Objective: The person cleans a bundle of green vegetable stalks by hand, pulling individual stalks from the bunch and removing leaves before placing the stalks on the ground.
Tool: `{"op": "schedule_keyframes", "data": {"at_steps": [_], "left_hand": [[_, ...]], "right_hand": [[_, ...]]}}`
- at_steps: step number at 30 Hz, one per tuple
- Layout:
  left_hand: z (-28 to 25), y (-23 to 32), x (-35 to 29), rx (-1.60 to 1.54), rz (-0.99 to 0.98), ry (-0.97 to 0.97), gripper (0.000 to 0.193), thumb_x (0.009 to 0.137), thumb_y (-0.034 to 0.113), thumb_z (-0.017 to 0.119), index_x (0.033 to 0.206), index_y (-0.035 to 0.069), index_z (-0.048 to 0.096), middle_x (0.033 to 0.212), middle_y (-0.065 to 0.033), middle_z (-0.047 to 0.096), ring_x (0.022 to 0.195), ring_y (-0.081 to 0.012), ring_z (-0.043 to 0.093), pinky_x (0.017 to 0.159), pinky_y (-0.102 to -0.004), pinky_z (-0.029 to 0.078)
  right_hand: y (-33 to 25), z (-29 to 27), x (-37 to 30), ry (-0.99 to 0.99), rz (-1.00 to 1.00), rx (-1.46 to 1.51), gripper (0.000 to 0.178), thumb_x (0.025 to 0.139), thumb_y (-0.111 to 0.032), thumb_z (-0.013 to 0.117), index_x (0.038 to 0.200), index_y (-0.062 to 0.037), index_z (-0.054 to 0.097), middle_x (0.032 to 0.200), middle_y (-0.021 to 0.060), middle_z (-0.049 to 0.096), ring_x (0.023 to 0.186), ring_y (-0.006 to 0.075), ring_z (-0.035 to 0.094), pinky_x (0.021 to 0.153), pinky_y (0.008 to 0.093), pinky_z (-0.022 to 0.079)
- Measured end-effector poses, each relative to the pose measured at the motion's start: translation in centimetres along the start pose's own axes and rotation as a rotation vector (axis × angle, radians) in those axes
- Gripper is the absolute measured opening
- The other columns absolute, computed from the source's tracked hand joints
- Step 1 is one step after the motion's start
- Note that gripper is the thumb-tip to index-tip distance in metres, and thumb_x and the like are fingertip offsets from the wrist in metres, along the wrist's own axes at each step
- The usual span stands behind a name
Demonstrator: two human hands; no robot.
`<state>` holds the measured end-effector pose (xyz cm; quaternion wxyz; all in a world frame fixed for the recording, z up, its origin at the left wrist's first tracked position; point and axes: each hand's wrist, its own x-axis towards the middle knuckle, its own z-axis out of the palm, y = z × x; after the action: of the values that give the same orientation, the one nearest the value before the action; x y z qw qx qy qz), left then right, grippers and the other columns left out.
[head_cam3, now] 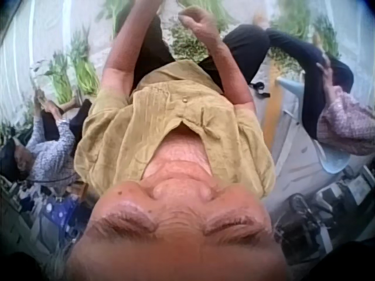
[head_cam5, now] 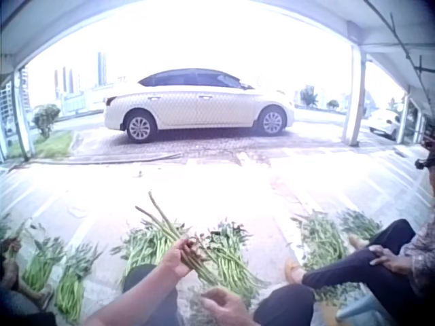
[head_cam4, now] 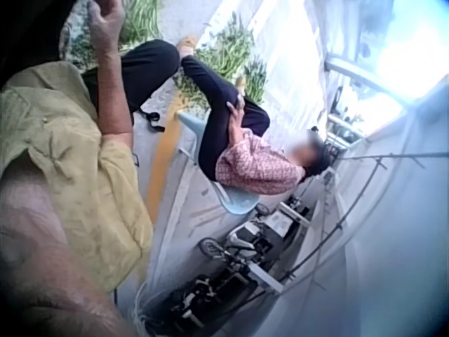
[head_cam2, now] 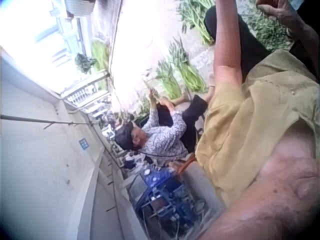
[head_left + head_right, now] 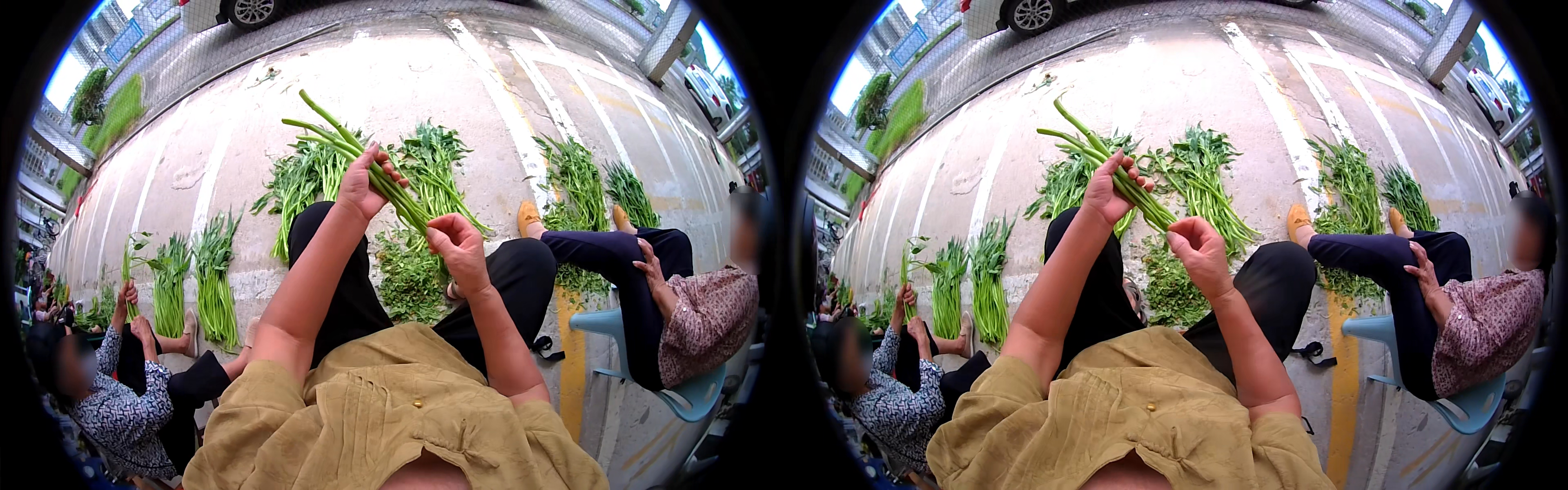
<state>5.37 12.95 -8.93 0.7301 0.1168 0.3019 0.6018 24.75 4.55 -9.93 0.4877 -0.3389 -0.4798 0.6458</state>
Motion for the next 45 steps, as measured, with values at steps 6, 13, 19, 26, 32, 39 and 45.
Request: {"op": "schedule_keyframes", "data": {"at_steps": [6, 13, 19, 26, 32, 39, 45], "left_hand": [[-1.6, -0.6, -2.1, -0.065, -0.042, 0.032, 0.028, 0.088, 0.035, 0.052, 0.073, 0.011, 0.05, 0.065, -0.0057, 0.053, 0.061, -0.0219, 0.052, 0.075, -0.0462, 0.047], [-1.6, -1.3, -2.1, 0.015, -0.025, 0.097, 0.03, 0.087, 0.036, 0.053, 0.073, 0.009, 0.05, 0.07, -0.0107, 0.058, 0.065, -0.0276, 0.058, 0.071, -0.0479, 0.051], [-1.4, -2.0, -2.2, 0.041, -0.012, 0.059, 0.029, 0.088, 0.034, 0.052, 0.076, 0.008, 0.049, 0.075, -0.0179, 0.062, 0.071, -0.0336, 0.062, 0.068, -0.048, 0.052], [-0.7, -3.1, -2.5, 0.14, 0.039, 0.027, 0.027, 0.087, 0.031, 0.054, 0.079, 0.005, 0.051, 0.074, -0.0161, 0.063, 0.064, -0.0301, 0.063, 0.062, -0.0429, 0.054], [-0.6, -3.7, -2.3, 0.288, 0.096, 0.057, 0.03, 0.087, 0.033, 0.055, 0.078, 0.005, 0.052, 0.07, -0.0134, 0.063, 0.058, -0.025, 0.063, 0.055, -0.0356, 0.053], [-0.8, -6.1, -1.2, 0.562, 0.226, 0.102, 0.035, 0.084, 0.037, 0.058, 0.074, 0.004, 0.052, 0.06, -0.0086, 0.059, 0.05, -0.0167, 0.058, 0.046, -0.0266, 0.047], [-1.1, -7.7, -0.6, 0.612, 0.335, 0.034, 0.037, 0.085, 0.039, 0.056, 0.071, 0.005, 0.05, 0.055, -0.005, 0.055, 0.046, -0.0128, 0.053, 0.044, -0.024, 0.042]], "right_hand": [[2.8, -5.1, 0.7, 0.204, -0.026, -0.105, 0.007, 0.083, -0.009, 0.06, 0.086, -0.0027, 0.059, 0.07, -0.0027, 0.055, 0.06, 0.0043, 0.049, 0.056, 0.0178, 0.041], [1.1, -2.3, -0.2, 0.105, -0.234, -0.427, 0.003, 0.076, -0.003, 0.063, 0.079, -0.0017, 0.062, 0.074, 0.0015, 0.052, 0.062, 0.0078, 0.05, 0.057, 0.0204, 0.041], [0.6, 0.0, 0.1, 0.055, -0.231, -0.553, 0.007, 0.075, -0.005, 0.065, 0.081, -0.0011, 0.062, 0.074, 0.0034, 0.052, 0.06, 0.0104, 0.05, 0.055, 0.0216, 0.041], [1.8, 0.7, 0.7, 0.09, -0.201, -0.645, 0.01, 0.076, -0.007, 0.064, 0.081, 0.0007, 0.062, 0.075, 0.0056, 0.054, 0.062, 0.0116, 0.054, 0.057, 0.023, 0.044], [4.0, -0.4, 1.1, 0.132, -0.037, -0.419, 0.006, 0.075, -0.005, 0.061, 0.079, -0.0002, 0.062, 0.073, 0.0079, 0.055, 0.061, 0.015, 0.055, 0.056, 0.0252, 0.044], [6.5, -2.6, 2.2, 0.232, -0.115, -0.646, 0.006, 0.072, -0.006, 0.058, 0.071, 0.0005, 0.059, 0.069, 0.01, 0.055, 0.058, 0.0173, 0.055, 0.055, 0.0269, 0.044], [7.2, -3.4, 2.7, 0.314, 0.12, -0.394, 0.008, 0.073, -0.008, 0.057, 0.069, -0.0015, 0.059, 0.06, 0.0039, 0.054, 0.047, 0.0103, 0.05, 0.045, 0.0242, 0.042]]}}
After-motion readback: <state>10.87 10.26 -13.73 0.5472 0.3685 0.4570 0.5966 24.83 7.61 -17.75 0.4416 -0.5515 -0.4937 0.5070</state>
